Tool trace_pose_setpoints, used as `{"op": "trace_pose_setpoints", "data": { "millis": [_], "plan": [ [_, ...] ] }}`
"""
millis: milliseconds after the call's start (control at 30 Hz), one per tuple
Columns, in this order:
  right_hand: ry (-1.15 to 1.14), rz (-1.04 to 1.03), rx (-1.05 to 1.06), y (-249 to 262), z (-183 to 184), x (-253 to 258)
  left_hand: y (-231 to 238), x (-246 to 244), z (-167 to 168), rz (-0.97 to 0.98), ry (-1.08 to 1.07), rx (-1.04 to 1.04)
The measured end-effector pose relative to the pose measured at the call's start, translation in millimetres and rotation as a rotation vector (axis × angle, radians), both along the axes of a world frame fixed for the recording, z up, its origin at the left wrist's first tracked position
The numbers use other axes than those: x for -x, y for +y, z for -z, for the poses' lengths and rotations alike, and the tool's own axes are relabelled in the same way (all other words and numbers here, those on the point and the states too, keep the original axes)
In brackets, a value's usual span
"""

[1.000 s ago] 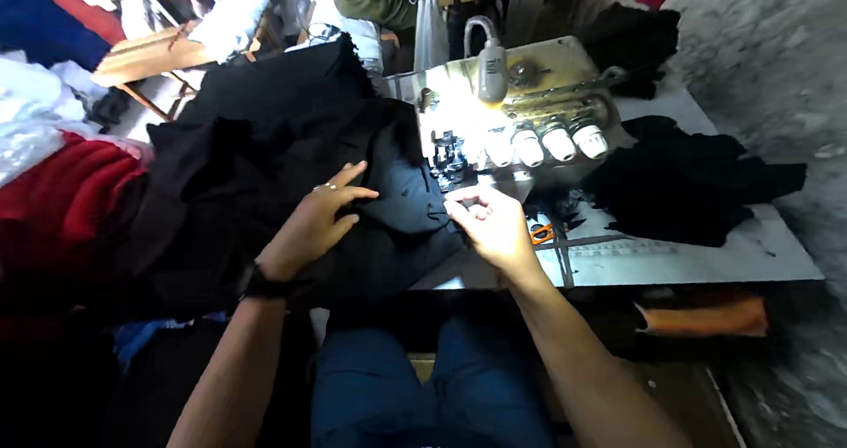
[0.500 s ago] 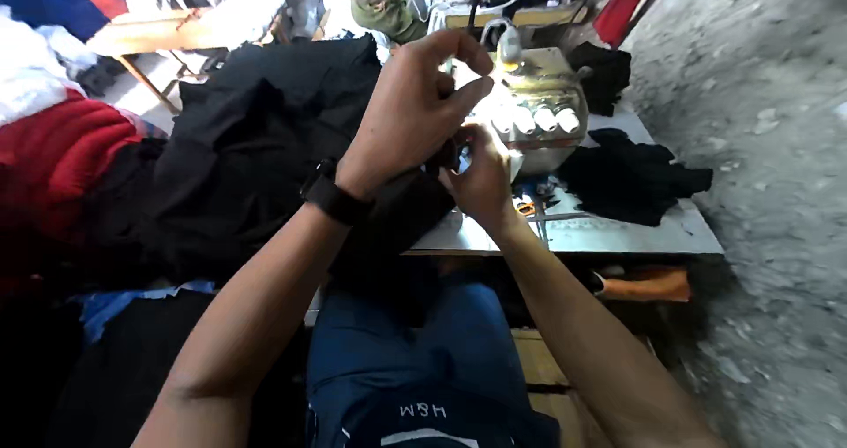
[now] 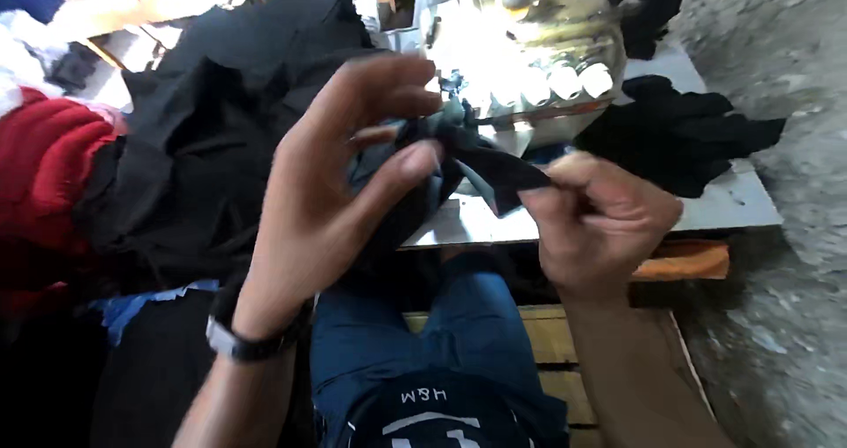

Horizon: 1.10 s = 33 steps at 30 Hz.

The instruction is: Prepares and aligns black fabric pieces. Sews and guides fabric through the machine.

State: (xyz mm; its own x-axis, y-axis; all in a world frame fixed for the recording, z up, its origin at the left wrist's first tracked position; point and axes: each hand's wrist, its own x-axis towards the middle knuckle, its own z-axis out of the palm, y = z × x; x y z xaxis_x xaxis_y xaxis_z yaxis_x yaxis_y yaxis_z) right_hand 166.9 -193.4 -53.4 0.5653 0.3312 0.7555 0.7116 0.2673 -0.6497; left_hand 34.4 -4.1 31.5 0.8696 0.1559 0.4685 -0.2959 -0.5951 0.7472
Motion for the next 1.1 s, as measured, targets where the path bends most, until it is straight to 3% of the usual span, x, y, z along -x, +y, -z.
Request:
{"op": "trace_pose_setpoints", "data": {
  "millis": [67, 167, 267, 333, 400, 500, 567, 633, 667, 733, 800, 867, 933, 1100],
  "plan": [
    [0.162, 0.064, 0.080, -11.8, 12.1, 15.2, -4.1, 3.0, 45.9, -0.060, -0.039, 0.254],
    [0.181, 0.045, 0.182, -16.3, 19.1, 43.7, -26.1, 3.5, 95.7, -0.145, 0.160, 0.681],
    [0.061, 0.068, 0.226, -19.3, 22.9, 50.4, -41.3, -6.7, 102.2, -0.095, 0.309, 1.063],
    [0.001, 0.080, 0.252, -22.6, 26.4, 54.1, -45.9, -12.8, 101.3, -0.133, 0.330, 1.147],
    [-0.021, 0.085, 0.276, -25.0, 26.3, 58.1, -46.8, -14.7, 101.3, -0.187, 0.243, 0.959],
    [-0.074, 0.156, 0.328, -27.2, 26.9, 58.6, -26.5, -11.6, 94.0, -0.229, 0.042, 0.021],
    [-0.107, 0.209, 0.386, -29.7, 29.1, 58.5, -8.2, -13.3, 75.9, -0.067, 0.003, -0.381],
    [-0.045, 0.216, 0.412, -31.1, 30.1, 59.6, 6.7, -8.7, 51.9, 0.036, 0.009, -0.562],
    [0.012, 0.191, 0.402, -30.0, 28.9, 59.2, 12.5, -5.1, 40.3, 0.072, -0.010, -0.540],
    [0.100, 0.110, 0.349, -29.0, 26.6, 63.3, 11.8, 4.0, 38.9, 0.123, -0.097, -0.229],
    [0.110, 0.081, 0.273, -28.3, 27.7, 68.9, -3.6, 11.1, 61.7, 0.045, -0.192, 0.238],
    [0.011, 0.130, 0.243, -28.1, 31.3, 70.8, -21.6, 10.2, 87.3, -0.123, -0.078, 0.549],
    [-0.121, 0.154, 0.246, -30.1, 36.7, 73.1, -36.0, 3.1, 103.8, -0.168, 0.181, 0.828],
    [-0.244, 0.182, 0.256, -33.8, 52.7, 71.4, -43.2, -18.1, 103.7, -0.091, 0.349, 1.159]
  ]
}}
